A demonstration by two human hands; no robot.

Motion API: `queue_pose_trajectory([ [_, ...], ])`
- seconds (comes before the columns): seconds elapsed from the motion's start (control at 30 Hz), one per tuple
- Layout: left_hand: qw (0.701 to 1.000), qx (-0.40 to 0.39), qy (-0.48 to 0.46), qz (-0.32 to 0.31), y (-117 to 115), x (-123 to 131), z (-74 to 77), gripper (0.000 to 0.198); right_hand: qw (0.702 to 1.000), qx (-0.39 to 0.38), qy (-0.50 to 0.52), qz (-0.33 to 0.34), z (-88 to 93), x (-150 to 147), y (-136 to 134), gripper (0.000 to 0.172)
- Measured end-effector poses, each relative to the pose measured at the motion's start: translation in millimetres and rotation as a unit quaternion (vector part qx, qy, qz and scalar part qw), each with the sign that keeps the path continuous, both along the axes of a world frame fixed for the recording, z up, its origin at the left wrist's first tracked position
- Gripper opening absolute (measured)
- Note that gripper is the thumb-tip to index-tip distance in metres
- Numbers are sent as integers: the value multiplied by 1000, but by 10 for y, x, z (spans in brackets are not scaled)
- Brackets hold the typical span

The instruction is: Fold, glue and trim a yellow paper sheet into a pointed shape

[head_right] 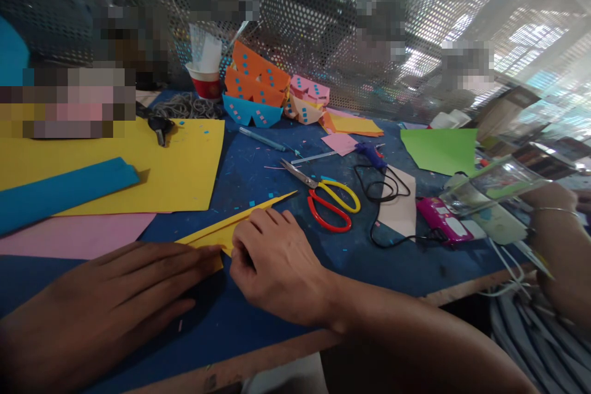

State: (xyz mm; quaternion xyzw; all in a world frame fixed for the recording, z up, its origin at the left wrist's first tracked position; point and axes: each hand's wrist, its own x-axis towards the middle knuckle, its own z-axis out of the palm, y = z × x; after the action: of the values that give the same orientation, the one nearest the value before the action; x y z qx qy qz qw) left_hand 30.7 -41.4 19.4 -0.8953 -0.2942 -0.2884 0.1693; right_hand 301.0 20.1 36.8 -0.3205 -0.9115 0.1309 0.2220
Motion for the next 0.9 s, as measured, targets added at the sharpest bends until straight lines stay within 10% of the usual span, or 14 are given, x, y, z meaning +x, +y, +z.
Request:
queue_pose_trajectory([
  [0.9,998,-57,14,-12,-27,-57,-34,40,1000,-15,-4,-14,-10,-10,-4,14],
])
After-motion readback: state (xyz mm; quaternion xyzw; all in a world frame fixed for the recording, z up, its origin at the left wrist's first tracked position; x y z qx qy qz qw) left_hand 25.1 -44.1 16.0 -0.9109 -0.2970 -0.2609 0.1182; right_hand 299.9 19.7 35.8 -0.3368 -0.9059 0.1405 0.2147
